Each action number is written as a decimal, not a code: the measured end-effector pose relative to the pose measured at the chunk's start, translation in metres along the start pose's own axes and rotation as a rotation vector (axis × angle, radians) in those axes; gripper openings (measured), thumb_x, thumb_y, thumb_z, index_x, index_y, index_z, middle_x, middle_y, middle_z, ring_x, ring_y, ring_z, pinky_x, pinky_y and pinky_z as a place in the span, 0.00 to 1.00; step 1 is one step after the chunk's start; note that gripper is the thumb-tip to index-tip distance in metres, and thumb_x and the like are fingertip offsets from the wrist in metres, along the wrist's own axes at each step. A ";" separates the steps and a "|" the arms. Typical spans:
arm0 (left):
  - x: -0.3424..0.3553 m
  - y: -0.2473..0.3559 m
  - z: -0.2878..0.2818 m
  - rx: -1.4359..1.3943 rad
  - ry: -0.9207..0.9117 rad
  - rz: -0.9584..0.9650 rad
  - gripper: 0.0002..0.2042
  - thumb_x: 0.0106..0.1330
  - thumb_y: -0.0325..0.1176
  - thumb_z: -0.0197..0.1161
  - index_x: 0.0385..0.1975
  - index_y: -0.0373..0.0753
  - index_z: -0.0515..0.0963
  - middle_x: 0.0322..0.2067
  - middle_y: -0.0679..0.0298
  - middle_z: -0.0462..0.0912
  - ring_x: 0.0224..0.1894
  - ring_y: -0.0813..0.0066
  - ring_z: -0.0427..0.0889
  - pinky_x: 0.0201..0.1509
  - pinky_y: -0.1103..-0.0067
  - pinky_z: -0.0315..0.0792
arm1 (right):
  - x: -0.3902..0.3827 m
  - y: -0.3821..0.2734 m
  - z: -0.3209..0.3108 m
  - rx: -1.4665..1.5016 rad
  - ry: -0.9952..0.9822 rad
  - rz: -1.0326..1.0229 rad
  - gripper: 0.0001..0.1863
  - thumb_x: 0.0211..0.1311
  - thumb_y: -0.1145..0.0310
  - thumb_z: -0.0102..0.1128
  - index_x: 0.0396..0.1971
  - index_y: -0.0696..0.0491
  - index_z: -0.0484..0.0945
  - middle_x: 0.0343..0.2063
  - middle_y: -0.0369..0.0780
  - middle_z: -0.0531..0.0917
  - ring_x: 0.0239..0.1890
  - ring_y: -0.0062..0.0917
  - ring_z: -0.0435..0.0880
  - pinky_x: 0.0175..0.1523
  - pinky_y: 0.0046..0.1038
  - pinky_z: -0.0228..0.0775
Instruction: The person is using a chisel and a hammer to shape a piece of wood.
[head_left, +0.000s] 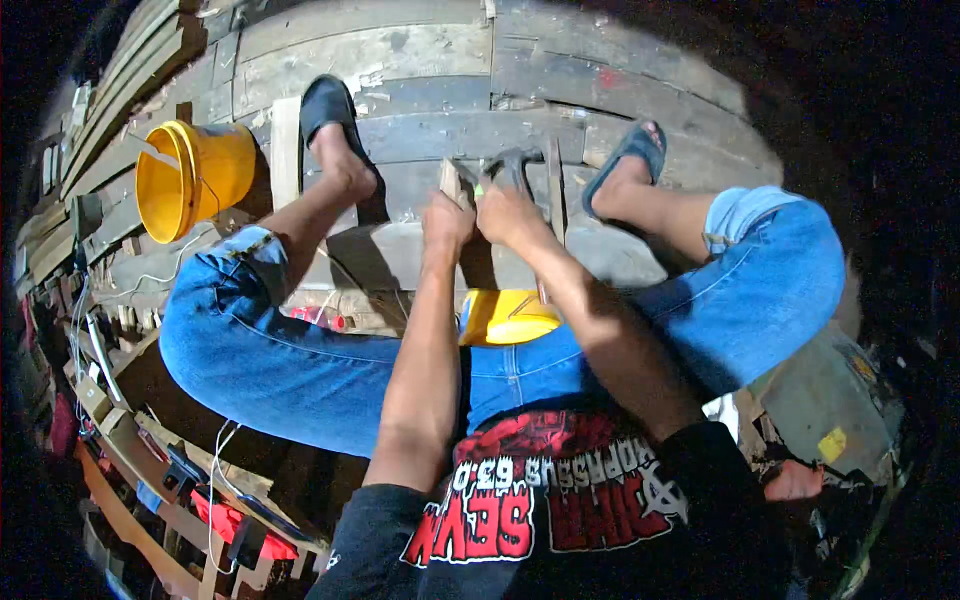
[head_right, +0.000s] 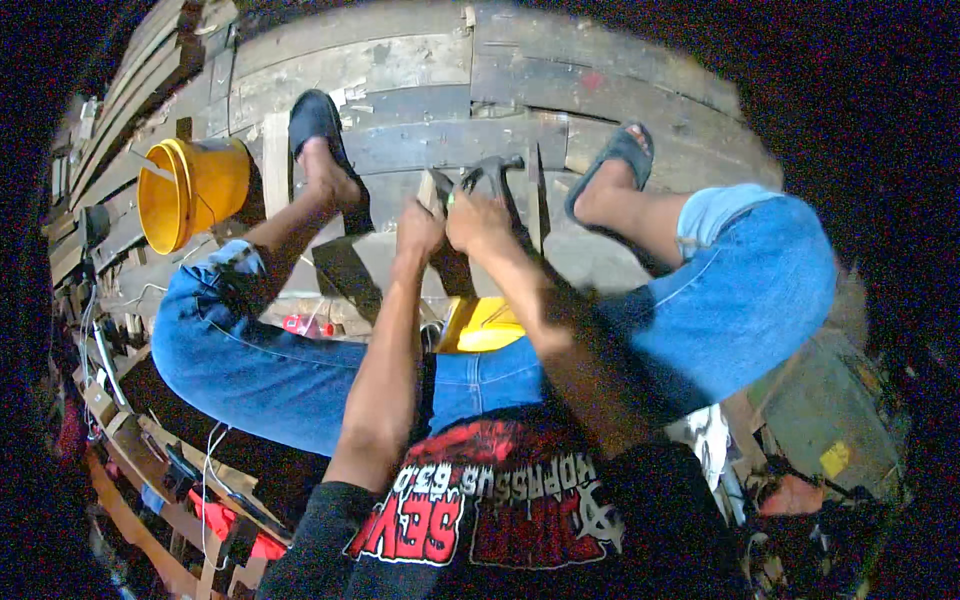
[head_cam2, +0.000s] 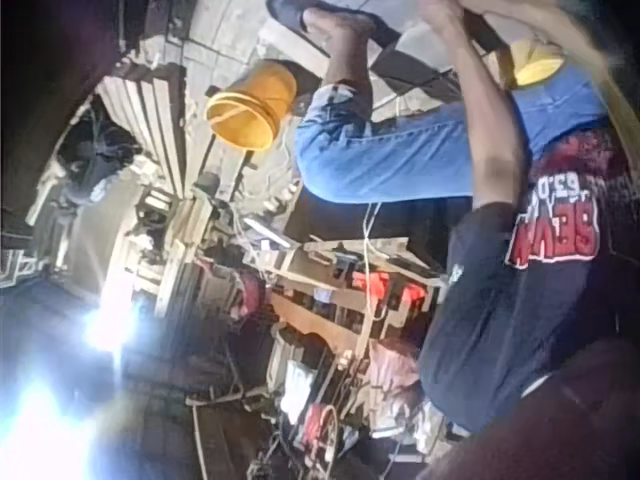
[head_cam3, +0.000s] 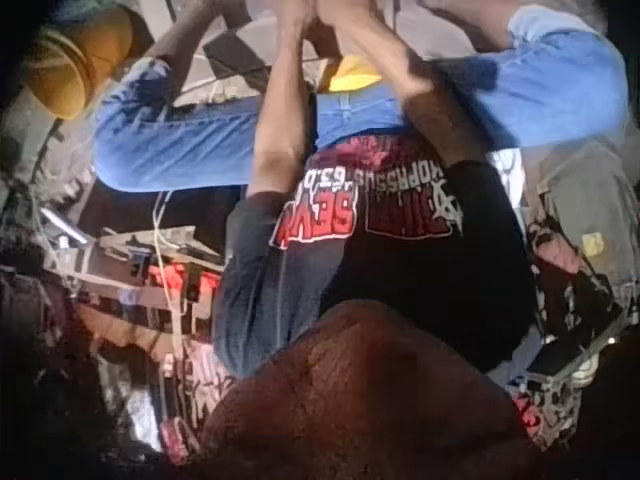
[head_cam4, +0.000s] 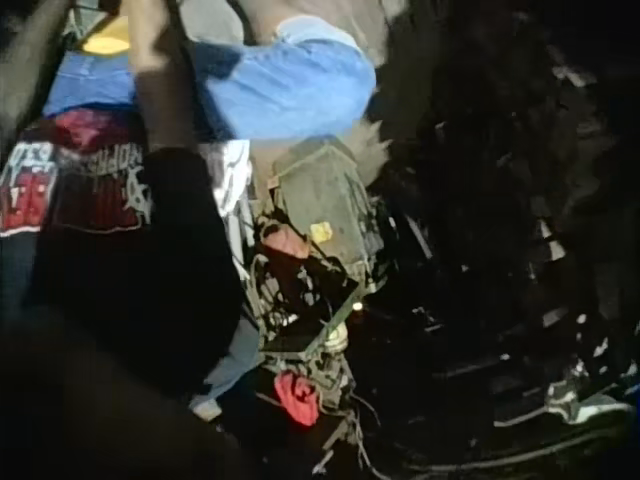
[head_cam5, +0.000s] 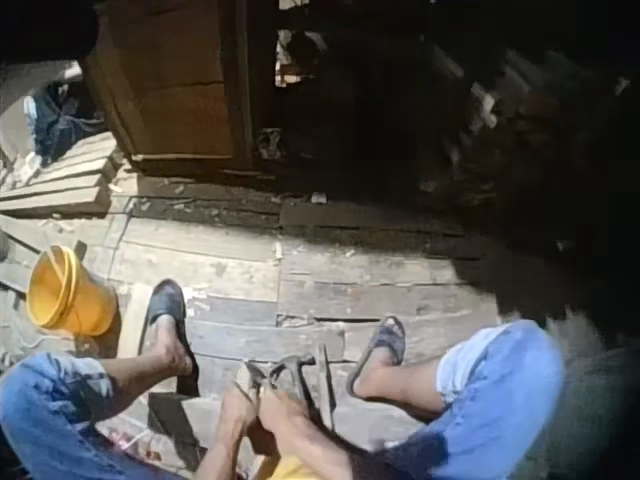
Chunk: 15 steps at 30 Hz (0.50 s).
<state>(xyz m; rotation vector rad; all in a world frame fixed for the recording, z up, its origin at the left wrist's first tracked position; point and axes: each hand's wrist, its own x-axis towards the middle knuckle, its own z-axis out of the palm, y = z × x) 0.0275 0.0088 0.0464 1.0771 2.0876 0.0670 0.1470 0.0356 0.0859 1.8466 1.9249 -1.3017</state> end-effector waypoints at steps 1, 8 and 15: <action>0.005 0.001 0.000 -0.017 -0.088 -0.001 0.26 0.59 0.40 0.58 0.49 0.23 0.67 0.39 0.34 0.78 0.45 0.39 0.78 0.46 0.59 0.74 | 0.006 0.003 -0.003 0.017 -0.043 -0.026 0.20 0.62 0.64 0.46 0.52 0.55 0.73 0.42 0.55 0.80 0.47 0.49 0.79 0.54 0.45 0.69; 0.012 0.012 -0.009 0.067 0.008 0.013 0.26 0.58 0.45 0.59 0.44 0.23 0.73 0.39 0.36 0.79 0.46 0.43 0.79 0.51 0.63 0.73 | 0.008 -0.002 -0.062 0.102 0.082 -0.066 0.22 0.63 0.58 0.43 0.42 0.61 0.78 0.39 0.59 0.79 0.47 0.51 0.79 0.53 0.43 0.70; -0.003 0.008 -0.026 -0.168 -0.144 -0.009 0.31 0.58 0.50 0.58 0.45 0.20 0.73 0.45 0.31 0.75 0.52 0.44 0.76 0.55 0.64 0.70 | -0.029 0.013 -0.052 0.109 0.057 -0.075 0.24 0.64 0.60 0.43 0.54 0.62 0.70 0.41 0.60 0.78 0.46 0.53 0.78 0.53 0.43 0.70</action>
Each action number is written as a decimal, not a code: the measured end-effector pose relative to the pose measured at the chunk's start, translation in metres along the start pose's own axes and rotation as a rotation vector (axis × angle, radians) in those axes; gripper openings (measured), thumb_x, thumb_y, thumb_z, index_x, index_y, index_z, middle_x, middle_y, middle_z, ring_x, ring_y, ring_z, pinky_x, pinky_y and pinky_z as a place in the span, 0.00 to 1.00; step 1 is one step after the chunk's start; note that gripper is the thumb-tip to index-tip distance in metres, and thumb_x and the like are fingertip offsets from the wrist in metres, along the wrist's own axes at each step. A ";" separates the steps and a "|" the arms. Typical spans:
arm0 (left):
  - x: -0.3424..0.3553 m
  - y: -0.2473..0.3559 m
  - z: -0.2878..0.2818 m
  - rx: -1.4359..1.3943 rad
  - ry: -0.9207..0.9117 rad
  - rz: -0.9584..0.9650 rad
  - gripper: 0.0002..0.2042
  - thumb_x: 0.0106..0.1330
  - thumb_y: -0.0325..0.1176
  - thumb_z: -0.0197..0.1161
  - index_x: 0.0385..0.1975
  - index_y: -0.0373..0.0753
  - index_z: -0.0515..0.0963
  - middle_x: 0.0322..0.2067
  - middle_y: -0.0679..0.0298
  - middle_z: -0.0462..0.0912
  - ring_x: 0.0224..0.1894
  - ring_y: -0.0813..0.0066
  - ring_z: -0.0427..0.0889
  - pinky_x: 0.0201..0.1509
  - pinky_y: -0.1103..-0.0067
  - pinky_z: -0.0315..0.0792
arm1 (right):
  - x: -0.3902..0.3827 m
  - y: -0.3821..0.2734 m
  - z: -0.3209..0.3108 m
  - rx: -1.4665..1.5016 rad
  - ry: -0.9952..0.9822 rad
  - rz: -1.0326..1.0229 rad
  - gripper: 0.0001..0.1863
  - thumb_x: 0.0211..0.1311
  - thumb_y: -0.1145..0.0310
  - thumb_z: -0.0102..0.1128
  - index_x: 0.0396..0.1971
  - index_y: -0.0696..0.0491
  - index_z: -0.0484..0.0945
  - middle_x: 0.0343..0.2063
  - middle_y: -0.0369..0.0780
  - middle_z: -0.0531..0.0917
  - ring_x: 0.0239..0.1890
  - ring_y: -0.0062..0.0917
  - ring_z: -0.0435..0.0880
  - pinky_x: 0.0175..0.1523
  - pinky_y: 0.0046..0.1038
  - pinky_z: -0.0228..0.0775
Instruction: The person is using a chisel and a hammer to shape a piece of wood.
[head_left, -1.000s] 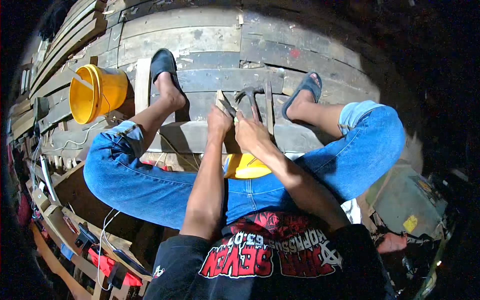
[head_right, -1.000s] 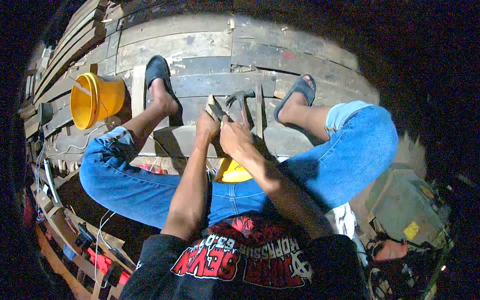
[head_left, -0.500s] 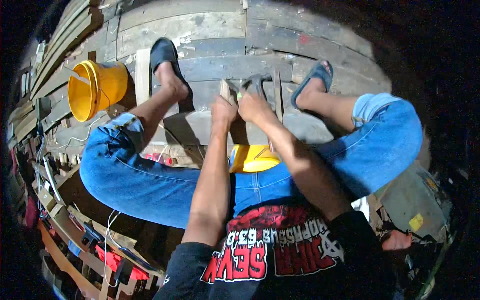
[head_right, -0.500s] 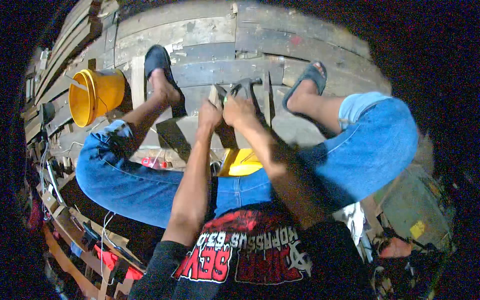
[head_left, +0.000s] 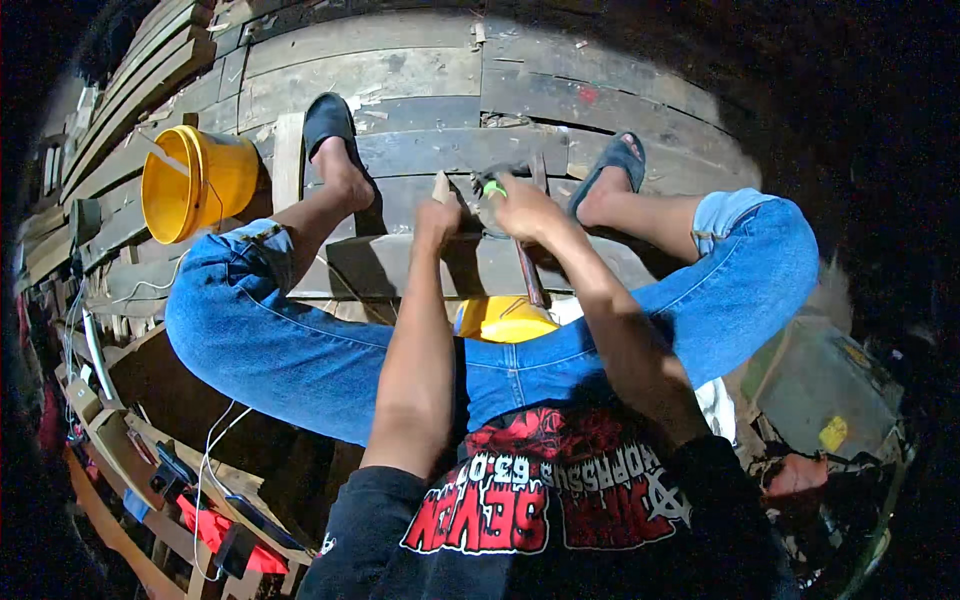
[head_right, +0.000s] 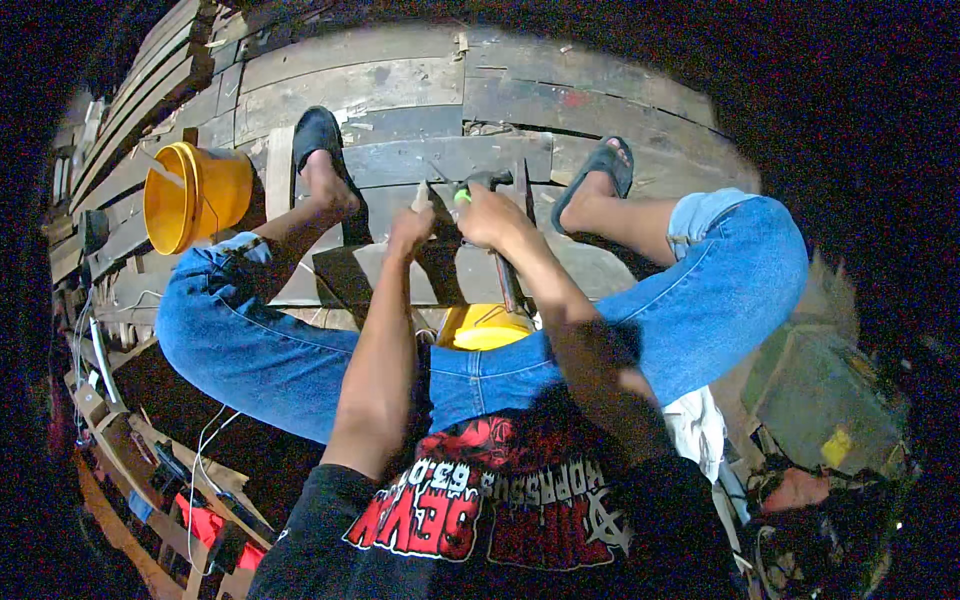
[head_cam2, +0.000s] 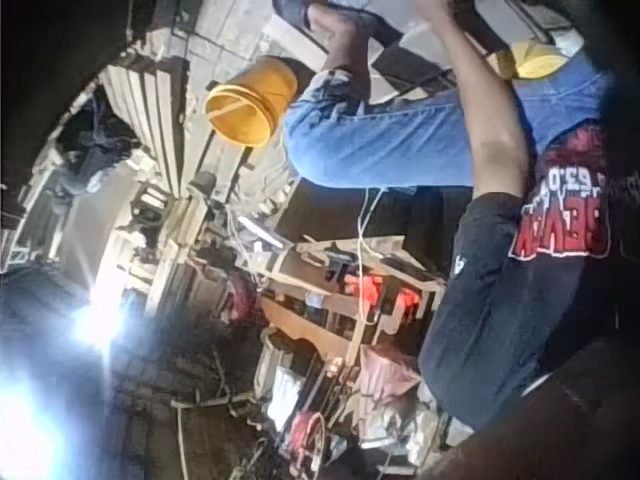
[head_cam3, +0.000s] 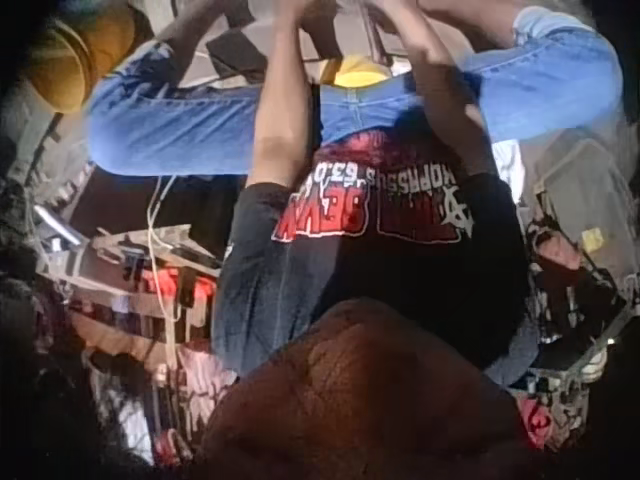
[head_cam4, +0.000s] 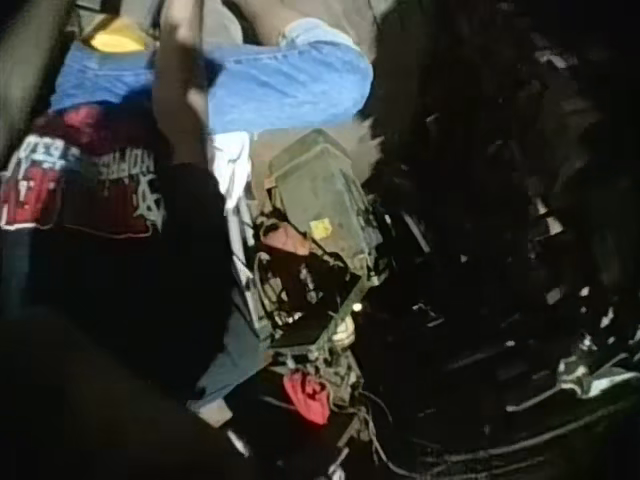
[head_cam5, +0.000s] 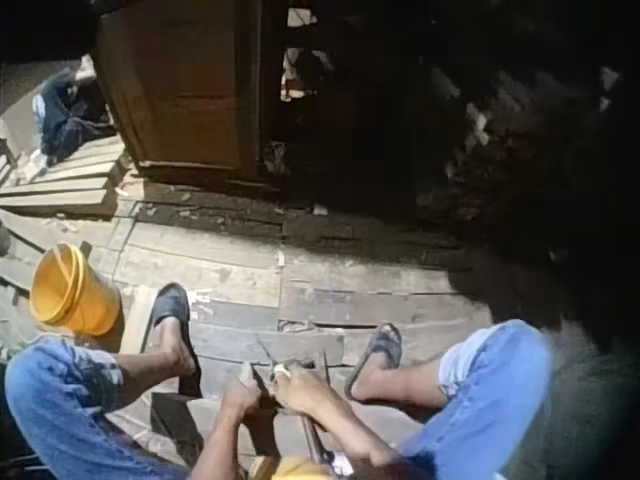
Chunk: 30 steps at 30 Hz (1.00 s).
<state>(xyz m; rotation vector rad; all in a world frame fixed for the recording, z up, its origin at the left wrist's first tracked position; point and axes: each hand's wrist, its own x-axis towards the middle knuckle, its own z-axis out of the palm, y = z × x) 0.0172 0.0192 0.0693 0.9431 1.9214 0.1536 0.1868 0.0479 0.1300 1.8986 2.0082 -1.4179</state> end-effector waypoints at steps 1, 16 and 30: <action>0.000 -0.004 0.000 -0.066 0.031 0.033 0.33 0.59 0.52 0.57 0.45 0.19 0.73 0.45 0.31 0.75 0.53 0.43 0.76 0.55 0.64 0.69 | -0.003 0.003 0.005 0.065 -0.099 0.035 0.27 0.64 0.60 0.43 0.61 0.57 0.63 0.50 0.58 0.75 0.54 0.50 0.74 0.59 0.40 0.65; 0.029 -0.040 0.029 0.058 0.211 0.044 0.27 0.69 0.41 0.35 0.32 0.22 0.78 0.36 0.31 0.77 0.44 0.35 0.77 0.49 0.55 0.70 | -0.016 -0.018 0.035 -0.190 -0.113 -0.030 0.19 0.63 0.66 0.44 0.54 0.53 0.70 0.34 0.55 0.81 0.41 0.51 0.80 0.45 0.49 0.72; 0.037 -0.074 0.019 0.111 0.185 0.079 0.30 0.70 0.45 0.35 0.30 0.23 0.78 0.33 0.32 0.78 0.45 0.37 0.77 0.50 0.56 0.70 | -0.015 -0.059 0.047 -0.188 -0.163 0.026 0.23 0.62 0.71 0.42 0.58 0.55 0.68 0.37 0.51 0.83 0.42 0.41 0.84 0.45 0.39 0.76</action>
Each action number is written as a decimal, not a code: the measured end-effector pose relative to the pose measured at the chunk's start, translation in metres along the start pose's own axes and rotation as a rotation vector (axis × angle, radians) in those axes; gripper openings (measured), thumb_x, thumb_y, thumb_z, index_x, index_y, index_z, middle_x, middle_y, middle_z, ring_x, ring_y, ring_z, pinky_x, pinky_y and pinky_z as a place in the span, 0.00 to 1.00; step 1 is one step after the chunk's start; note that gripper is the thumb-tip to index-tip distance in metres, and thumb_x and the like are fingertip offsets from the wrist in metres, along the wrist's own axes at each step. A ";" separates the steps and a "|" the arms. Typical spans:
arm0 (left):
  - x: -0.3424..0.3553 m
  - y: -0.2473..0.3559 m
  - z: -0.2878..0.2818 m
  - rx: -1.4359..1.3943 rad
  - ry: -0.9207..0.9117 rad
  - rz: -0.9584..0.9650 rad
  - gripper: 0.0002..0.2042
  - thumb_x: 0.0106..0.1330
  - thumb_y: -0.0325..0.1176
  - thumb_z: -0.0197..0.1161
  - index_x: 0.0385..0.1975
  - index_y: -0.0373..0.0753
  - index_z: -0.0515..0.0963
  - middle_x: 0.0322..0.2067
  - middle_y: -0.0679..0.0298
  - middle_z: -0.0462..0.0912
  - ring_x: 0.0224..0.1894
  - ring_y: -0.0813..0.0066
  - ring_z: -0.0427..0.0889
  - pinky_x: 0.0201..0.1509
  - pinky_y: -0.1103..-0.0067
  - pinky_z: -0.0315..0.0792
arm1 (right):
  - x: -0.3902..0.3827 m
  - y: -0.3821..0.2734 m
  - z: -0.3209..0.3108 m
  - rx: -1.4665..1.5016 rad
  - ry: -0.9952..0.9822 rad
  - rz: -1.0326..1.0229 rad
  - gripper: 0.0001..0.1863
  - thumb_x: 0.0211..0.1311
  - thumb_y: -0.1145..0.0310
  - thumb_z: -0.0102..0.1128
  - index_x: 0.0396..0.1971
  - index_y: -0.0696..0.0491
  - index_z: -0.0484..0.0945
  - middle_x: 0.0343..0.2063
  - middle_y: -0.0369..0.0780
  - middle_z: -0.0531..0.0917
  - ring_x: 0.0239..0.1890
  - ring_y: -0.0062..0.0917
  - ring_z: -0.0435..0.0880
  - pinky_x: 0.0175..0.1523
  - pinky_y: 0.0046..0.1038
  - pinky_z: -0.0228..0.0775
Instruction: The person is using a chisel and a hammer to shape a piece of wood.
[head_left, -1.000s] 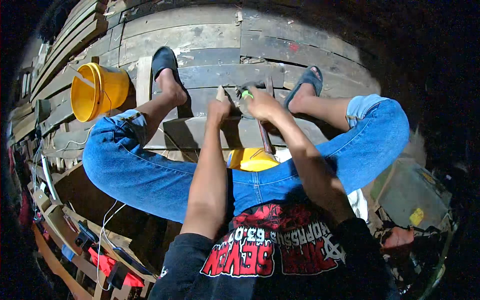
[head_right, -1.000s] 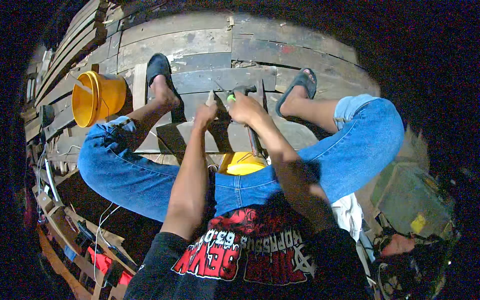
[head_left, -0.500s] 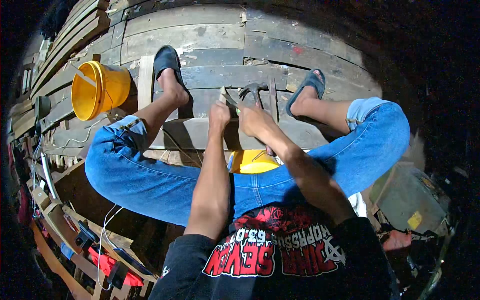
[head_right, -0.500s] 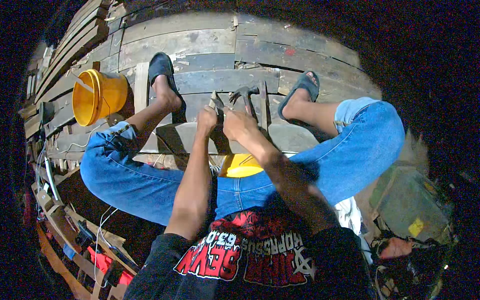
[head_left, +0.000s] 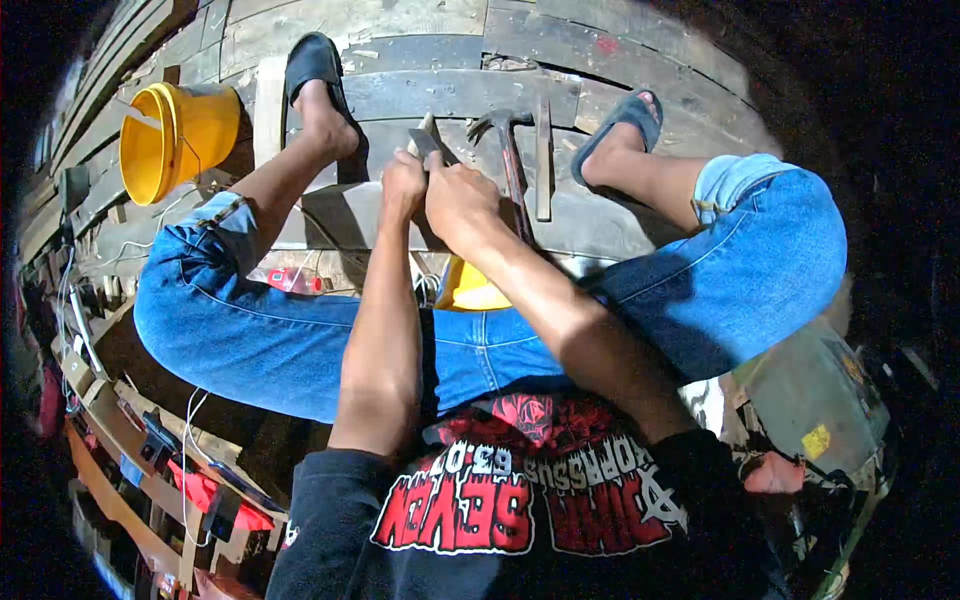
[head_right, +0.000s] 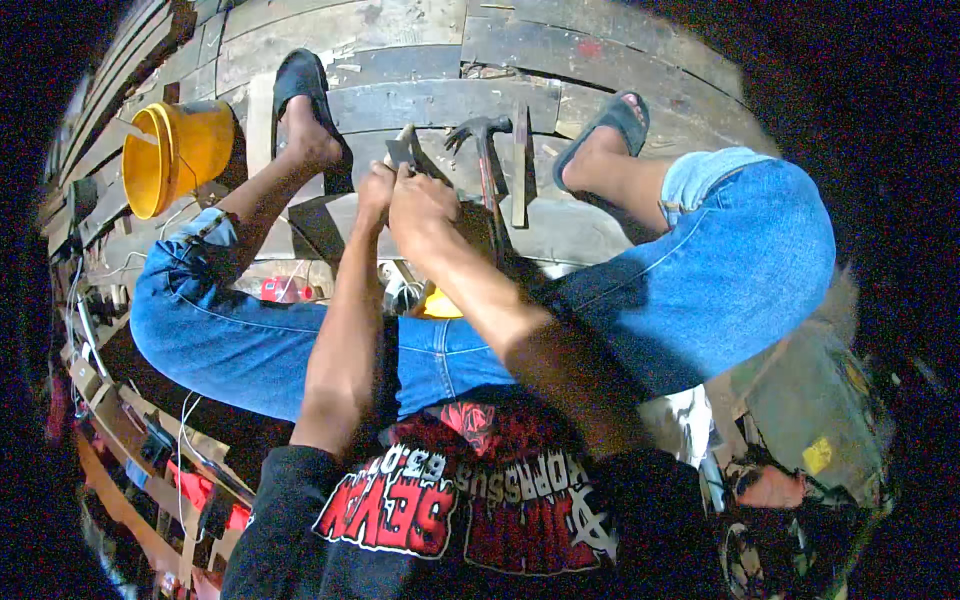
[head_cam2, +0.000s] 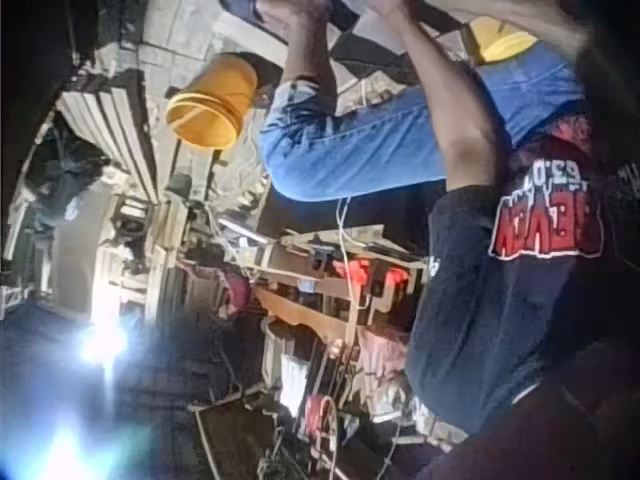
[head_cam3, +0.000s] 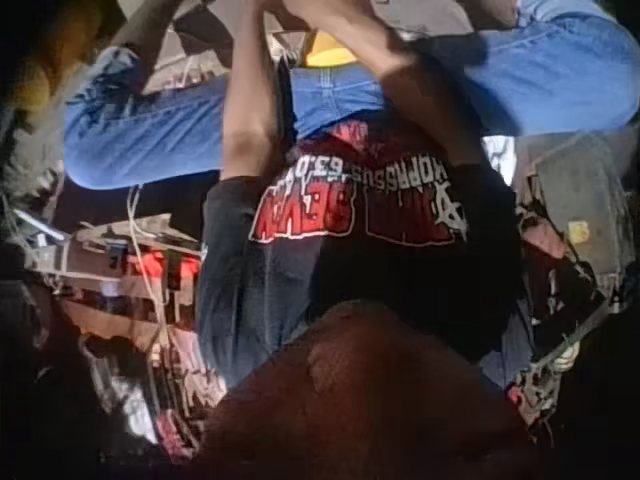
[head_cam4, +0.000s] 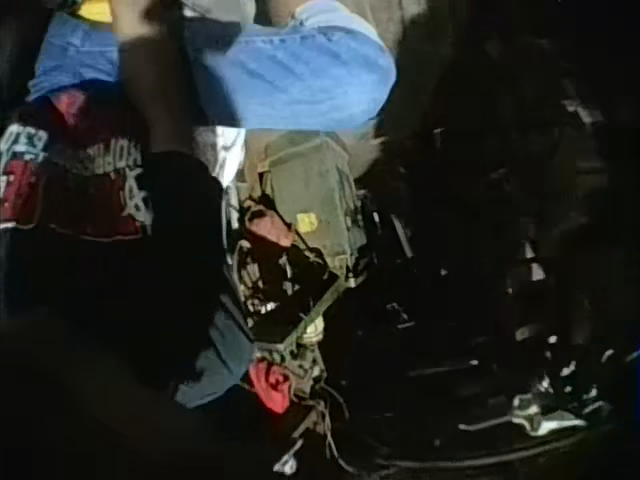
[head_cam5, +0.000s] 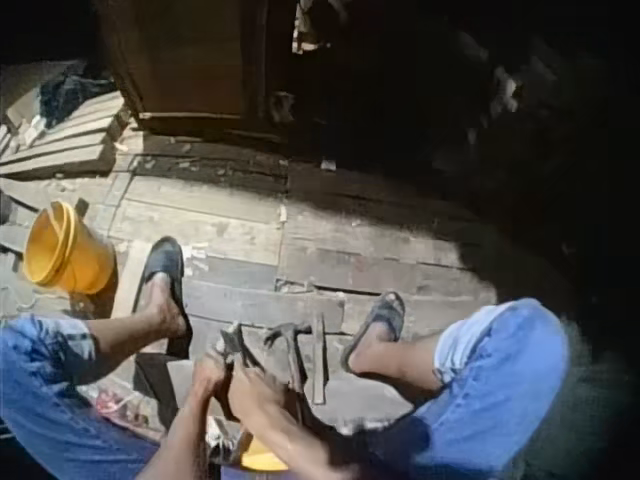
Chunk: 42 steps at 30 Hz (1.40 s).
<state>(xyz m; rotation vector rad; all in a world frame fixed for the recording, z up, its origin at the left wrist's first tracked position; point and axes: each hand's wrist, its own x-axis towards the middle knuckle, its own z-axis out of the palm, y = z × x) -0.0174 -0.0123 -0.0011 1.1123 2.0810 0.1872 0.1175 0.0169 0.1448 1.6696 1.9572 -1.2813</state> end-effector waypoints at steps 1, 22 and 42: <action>0.002 -0.001 0.002 0.084 -0.044 0.031 0.30 0.69 0.46 0.35 0.31 0.22 0.78 0.34 0.31 0.77 0.46 0.37 0.77 0.51 0.57 0.70 | 0.000 -0.003 -0.003 -0.025 0.027 0.014 0.21 0.62 0.71 0.43 0.55 0.56 0.70 0.36 0.51 0.83 0.42 0.40 0.84 0.46 0.39 0.76; -0.001 0.015 0.034 -0.197 -0.089 0.014 0.30 0.65 0.55 0.45 0.28 0.29 0.79 0.27 0.39 0.80 0.37 0.43 0.82 0.37 0.59 0.71 | 0.024 -0.021 -0.009 -0.247 -0.004 0.181 0.10 0.58 0.59 0.57 0.35 0.44 0.85 0.44 0.34 0.84 0.45 0.26 0.83 0.44 0.32 0.75; -0.014 0.057 0.001 -0.012 -0.055 -0.169 0.27 0.66 0.45 0.43 0.39 0.21 0.76 0.38 0.33 0.78 0.45 0.37 0.78 0.51 0.58 0.71 | 0.072 0.057 -0.026 -0.225 -0.177 -0.105 0.17 0.55 0.67 0.49 0.38 0.58 0.82 0.43 0.53 0.81 0.47 0.45 0.81 0.51 0.41 0.72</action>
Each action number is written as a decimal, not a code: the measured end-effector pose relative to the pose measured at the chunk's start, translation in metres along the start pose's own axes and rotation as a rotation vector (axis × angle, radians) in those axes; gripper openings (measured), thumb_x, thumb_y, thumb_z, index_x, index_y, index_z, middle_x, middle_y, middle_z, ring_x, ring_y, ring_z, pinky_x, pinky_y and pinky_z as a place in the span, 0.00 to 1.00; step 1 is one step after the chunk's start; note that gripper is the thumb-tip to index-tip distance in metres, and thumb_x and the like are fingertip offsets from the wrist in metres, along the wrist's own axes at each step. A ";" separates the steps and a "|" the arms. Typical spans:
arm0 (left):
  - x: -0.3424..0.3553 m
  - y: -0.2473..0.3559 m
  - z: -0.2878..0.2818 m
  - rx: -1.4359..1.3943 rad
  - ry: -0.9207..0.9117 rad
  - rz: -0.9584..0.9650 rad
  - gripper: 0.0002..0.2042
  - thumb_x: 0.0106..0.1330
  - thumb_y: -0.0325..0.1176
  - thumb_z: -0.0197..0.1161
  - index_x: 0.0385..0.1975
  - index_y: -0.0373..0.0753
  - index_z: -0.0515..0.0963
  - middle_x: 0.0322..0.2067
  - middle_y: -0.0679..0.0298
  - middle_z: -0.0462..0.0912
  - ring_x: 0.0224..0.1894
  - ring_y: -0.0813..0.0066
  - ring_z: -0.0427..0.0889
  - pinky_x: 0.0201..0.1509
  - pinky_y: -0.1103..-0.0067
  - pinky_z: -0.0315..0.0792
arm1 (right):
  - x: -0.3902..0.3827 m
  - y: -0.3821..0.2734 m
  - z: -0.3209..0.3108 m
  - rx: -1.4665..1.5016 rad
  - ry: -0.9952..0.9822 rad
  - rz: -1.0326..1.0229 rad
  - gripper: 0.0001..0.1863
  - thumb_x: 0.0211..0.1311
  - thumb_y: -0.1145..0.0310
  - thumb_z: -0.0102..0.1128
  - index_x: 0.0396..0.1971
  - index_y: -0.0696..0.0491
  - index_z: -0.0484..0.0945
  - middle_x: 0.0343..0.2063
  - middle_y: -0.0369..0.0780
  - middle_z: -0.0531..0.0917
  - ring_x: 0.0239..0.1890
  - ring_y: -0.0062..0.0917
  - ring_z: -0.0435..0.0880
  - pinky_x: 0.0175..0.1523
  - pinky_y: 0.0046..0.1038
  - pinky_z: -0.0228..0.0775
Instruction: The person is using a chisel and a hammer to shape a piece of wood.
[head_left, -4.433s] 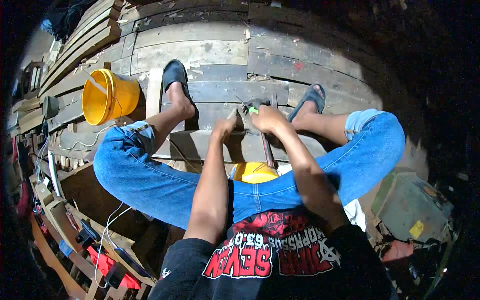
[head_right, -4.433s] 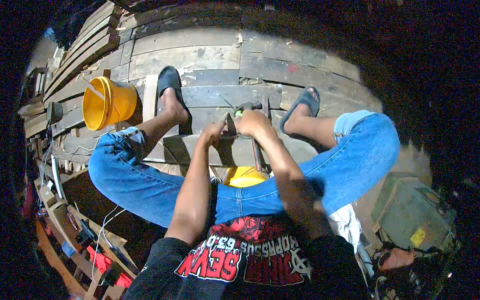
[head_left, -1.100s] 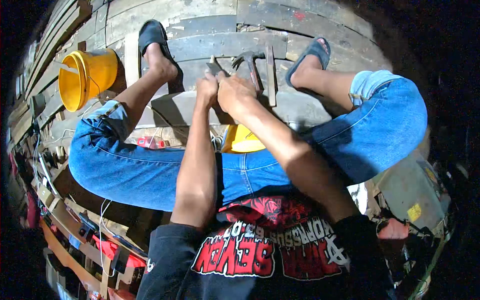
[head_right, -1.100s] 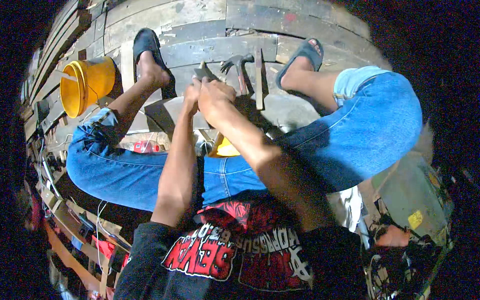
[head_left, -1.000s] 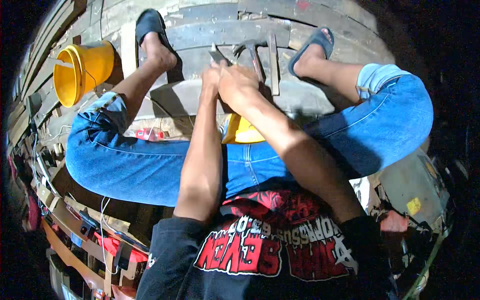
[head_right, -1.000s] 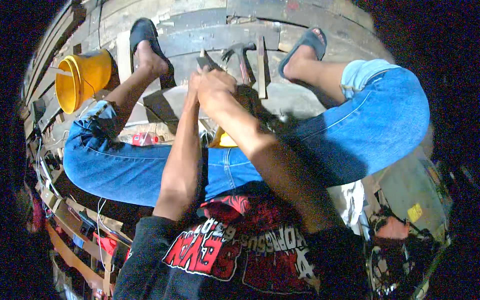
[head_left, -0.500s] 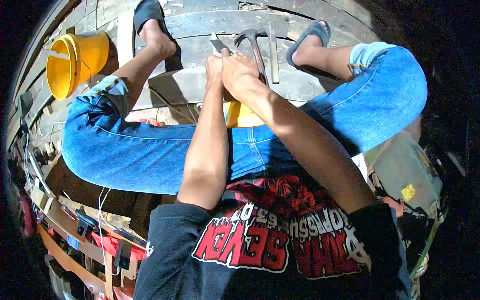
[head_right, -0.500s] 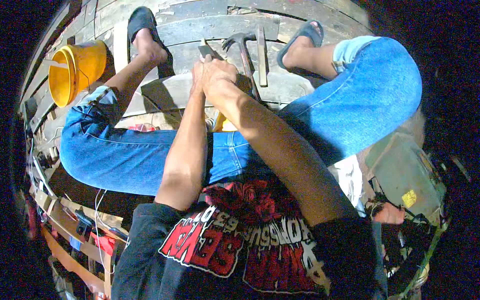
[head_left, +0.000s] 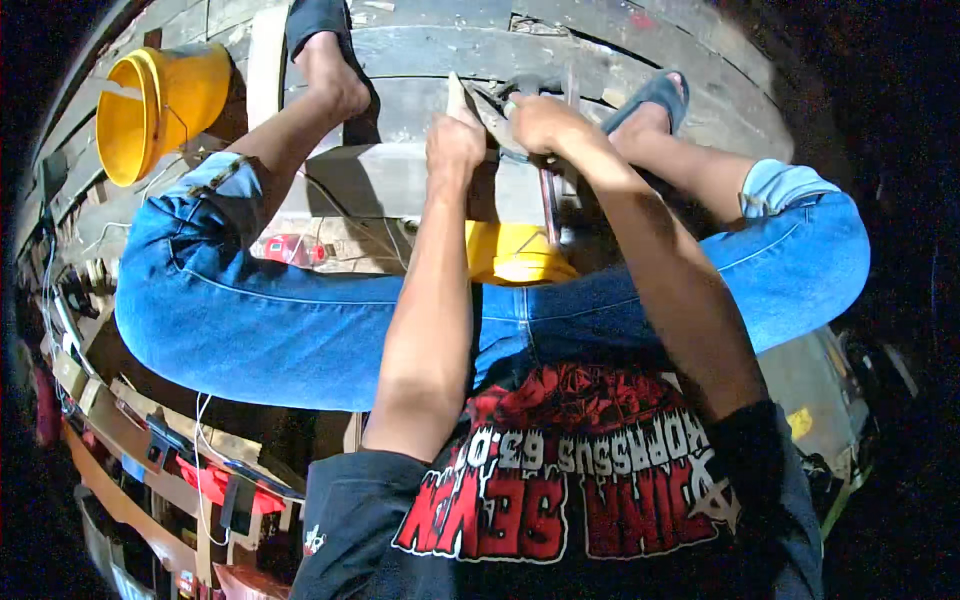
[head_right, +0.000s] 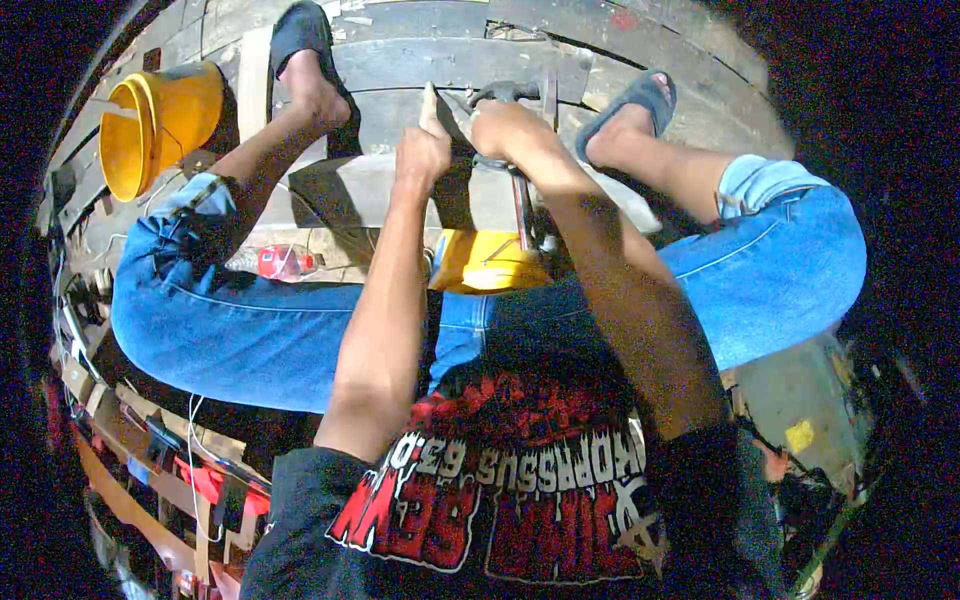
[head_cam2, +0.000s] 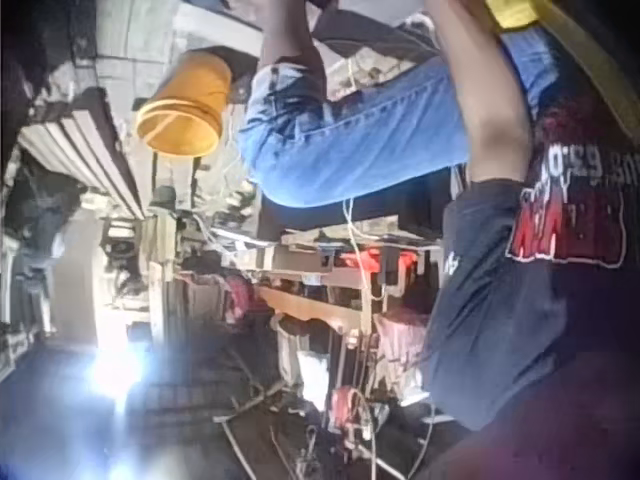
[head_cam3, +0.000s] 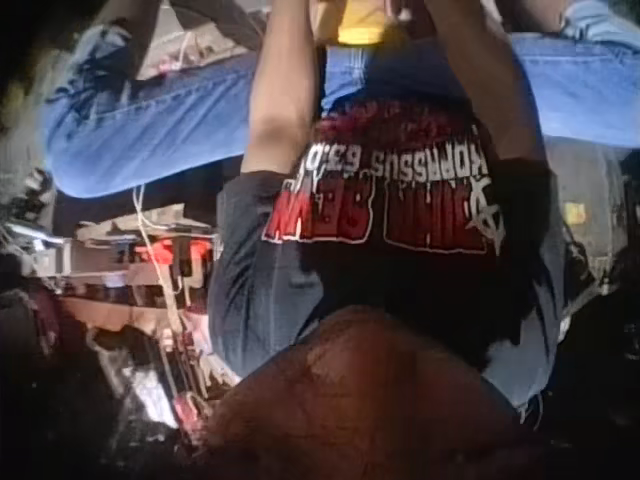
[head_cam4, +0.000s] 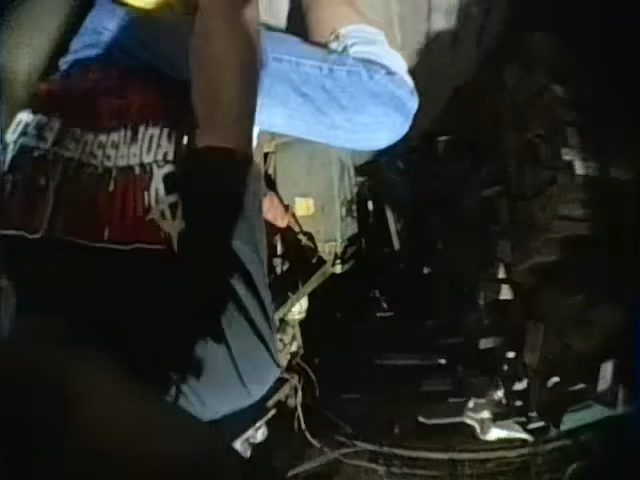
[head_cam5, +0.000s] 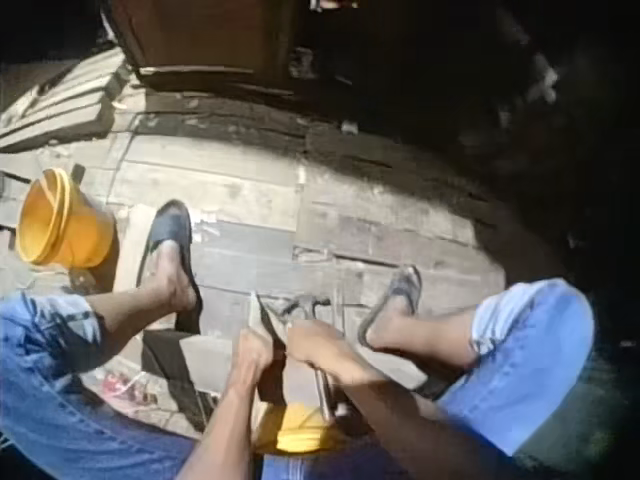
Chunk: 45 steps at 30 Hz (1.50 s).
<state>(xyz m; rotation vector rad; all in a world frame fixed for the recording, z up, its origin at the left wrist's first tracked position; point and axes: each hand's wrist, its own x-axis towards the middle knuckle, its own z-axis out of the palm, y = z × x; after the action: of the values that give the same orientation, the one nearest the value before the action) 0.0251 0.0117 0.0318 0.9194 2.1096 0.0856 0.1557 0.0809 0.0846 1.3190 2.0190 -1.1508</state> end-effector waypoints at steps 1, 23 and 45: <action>0.002 0.002 -0.004 0.017 0.040 0.013 0.27 0.65 0.45 0.44 0.38 0.21 0.76 0.38 0.33 0.78 0.45 0.37 0.78 0.52 0.59 0.71 | 0.002 0.003 -0.006 0.026 0.038 0.042 0.17 0.55 0.67 0.49 0.39 0.58 0.82 0.44 0.53 0.80 0.48 0.45 0.80 0.52 0.41 0.72; 0.059 -0.040 0.010 -0.416 -0.207 -0.200 0.25 0.63 0.52 0.51 0.33 0.31 0.78 0.26 0.58 0.78 0.23 0.67 0.74 0.23 0.67 0.66 | -0.025 -0.007 0.003 0.428 0.230 0.152 0.26 0.64 0.59 0.44 0.59 0.55 0.66 0.52 0.57 0.74 0.56 0.48 0.73 0.62 0.40 0.62; 0.022 -0.028 0.022 -0.239 -0.074 -0.250 0.32 0.60 0.51 0.51 0.39 0.17 0.76 0.36 0.38 0.81 0.41 0.56 0.83 0.41 0.66 0.73 | -0.027 -0.025 0.048 0.169 0.370 0.101 0.16 0.61 0.69 0.46 0.46 0.61 0.74 0.25 0.54 0.82 0.30 0.50 0.83 0.38 0.47 0.75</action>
<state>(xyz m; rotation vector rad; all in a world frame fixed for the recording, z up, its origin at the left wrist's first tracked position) 0.0153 0.0002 -0.0072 0.5066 2.0742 0.1682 0.1419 0.0225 0.0886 1.8105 2.1094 -1.1156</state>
